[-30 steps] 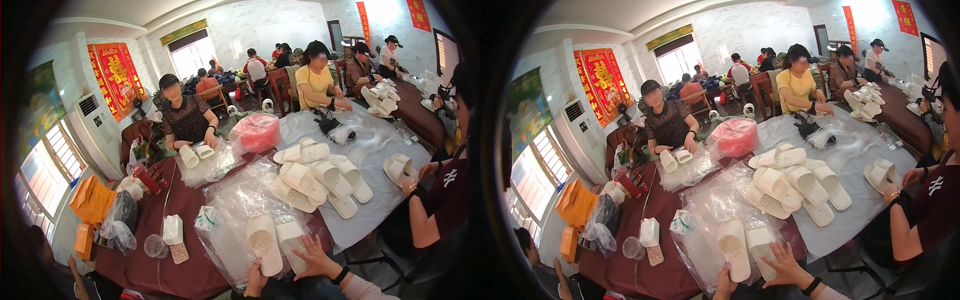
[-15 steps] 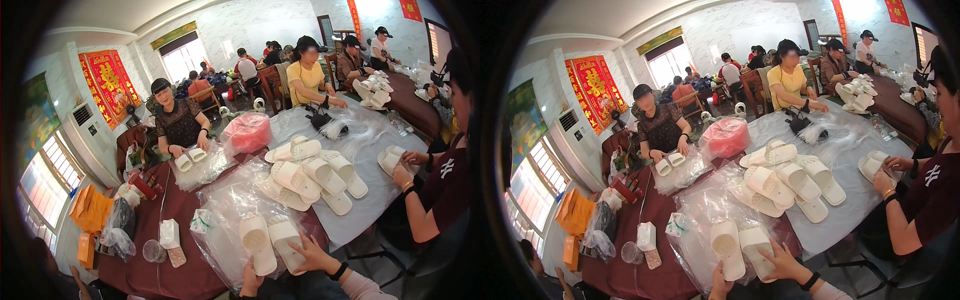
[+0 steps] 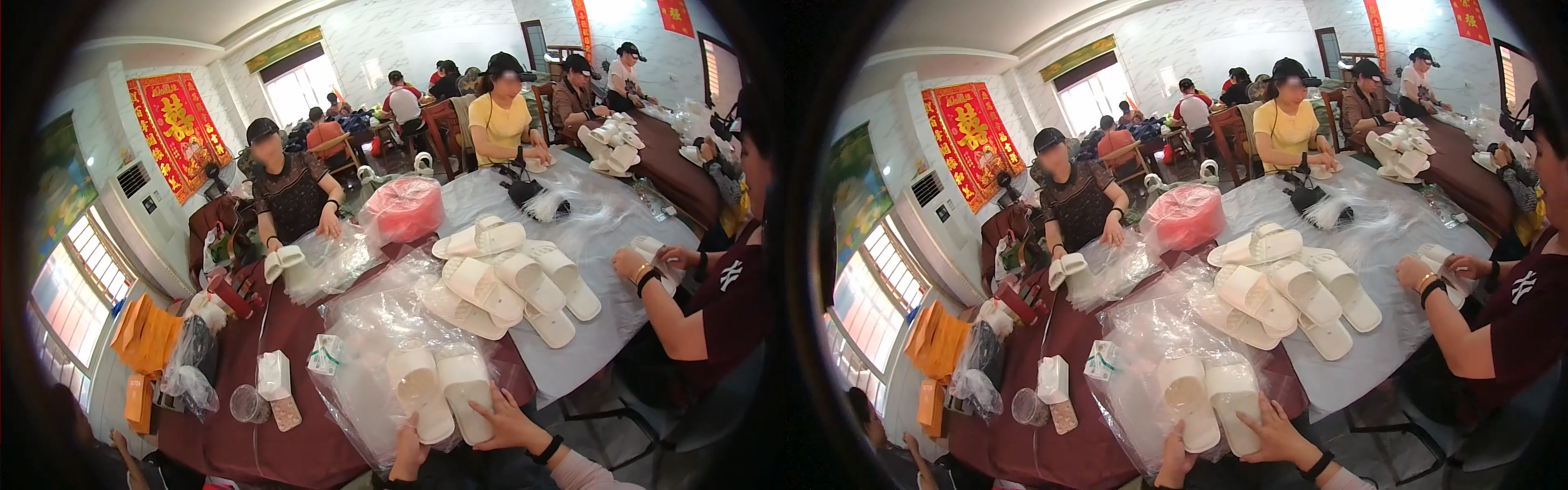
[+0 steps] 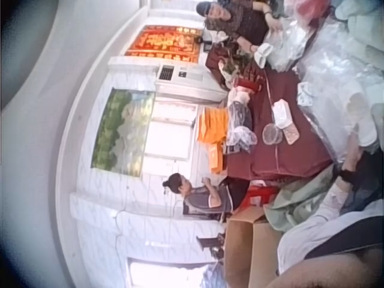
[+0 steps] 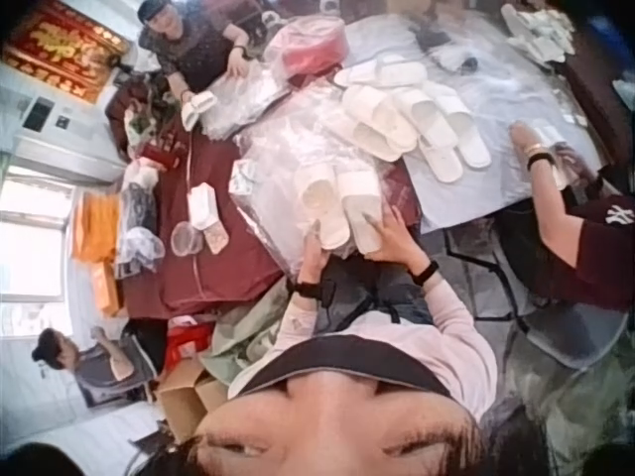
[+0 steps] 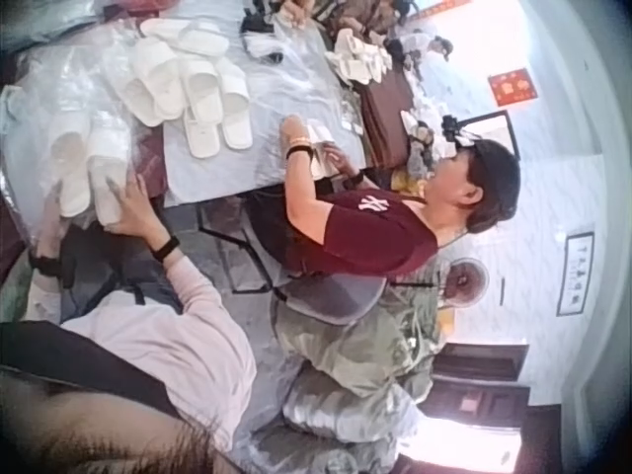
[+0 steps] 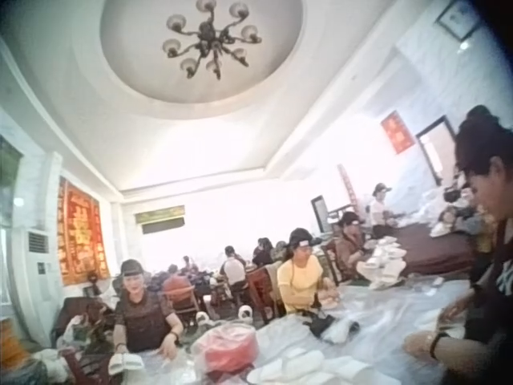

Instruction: Packing pairs of white slippers into plastic bags and larger green sacks.

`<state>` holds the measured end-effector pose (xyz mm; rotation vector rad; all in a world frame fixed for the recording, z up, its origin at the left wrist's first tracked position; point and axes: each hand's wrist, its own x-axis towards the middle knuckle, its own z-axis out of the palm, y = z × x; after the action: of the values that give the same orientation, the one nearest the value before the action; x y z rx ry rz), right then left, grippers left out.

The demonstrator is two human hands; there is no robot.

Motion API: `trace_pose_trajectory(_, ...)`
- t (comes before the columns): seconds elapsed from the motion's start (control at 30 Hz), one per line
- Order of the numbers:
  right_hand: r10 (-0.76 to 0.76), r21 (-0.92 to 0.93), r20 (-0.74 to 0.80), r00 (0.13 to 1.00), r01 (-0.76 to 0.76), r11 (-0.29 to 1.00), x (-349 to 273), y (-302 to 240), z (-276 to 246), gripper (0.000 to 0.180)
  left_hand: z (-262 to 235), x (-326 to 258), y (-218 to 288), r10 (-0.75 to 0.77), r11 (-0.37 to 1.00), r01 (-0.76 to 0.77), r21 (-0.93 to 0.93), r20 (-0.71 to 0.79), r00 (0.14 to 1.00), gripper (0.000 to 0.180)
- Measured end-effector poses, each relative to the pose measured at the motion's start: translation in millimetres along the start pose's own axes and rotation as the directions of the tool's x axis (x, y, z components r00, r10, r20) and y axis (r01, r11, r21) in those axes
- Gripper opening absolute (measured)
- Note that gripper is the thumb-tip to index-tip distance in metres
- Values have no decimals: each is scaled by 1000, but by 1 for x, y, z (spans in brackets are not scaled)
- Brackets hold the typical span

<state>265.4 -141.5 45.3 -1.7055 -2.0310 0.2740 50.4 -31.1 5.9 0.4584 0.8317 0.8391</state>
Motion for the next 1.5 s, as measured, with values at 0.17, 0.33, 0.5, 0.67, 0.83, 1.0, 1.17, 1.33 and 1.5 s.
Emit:
trace_pose_trajectory(0.17, -40, 68, -173, 984, 53, 996, 0, 7, 11, 80, -6, 4, -5, 30, 998, -30, -49, 0, 1000, 37)
trace_pose_trajectory(0.33, -1, 13, -345, 938, 6, 1000, -2, 9, 32, 67, -3, -4, -2, 19, 991, -14, -132, 38, 999, 38)
trace_pose_trajectory(0.5, 62, -31, -457, 888, -85, 996, 2, 2, 44, 60, -7, -14, -10, 114, 977, -112, -179, -2, 993, 50)
trace_pose_trajectory(0.67, 136, -25, -569, 811, -183, 983, 13, -3, 44, 60, -12, -17, -12, 181, 966, -144, -216, 160, 971, 60)
trace_pose_trajectory(0.83, 102, -61, -627, 772, -180, 982, 26, -5, 44, 55, -27, -8, -16, 155, 980, -127, -153, 190, 969, 63)
trace_pose_trajectory(1.0, 168, 3, -696, 698, -232, 973, 36, -7, 45, 39, -7, -15, -5, 163, 985, -149, -84, 207, 965, 62)
trace_pose_trajectory(1.17, 250, 60, -678, 692, -287, 956, 47, -7, 44, 26, -3, -12, -9, 220, 975, -222, -21, 229, 948, 53)
trace_pose_trajectory(1.33, 180, 147, -621, 763, -112, 983, 29, -38, 44, 23, 1, -14, -14, 235, 971, -220, -97, 191, 953, 34)
trace_pose_trajectory(1.5, -120, 138, -488, 865, 212, 967, 40, -65, 41, 21, -3, -14, -16, 240, 970, -229, -81, 158, 958, 30)
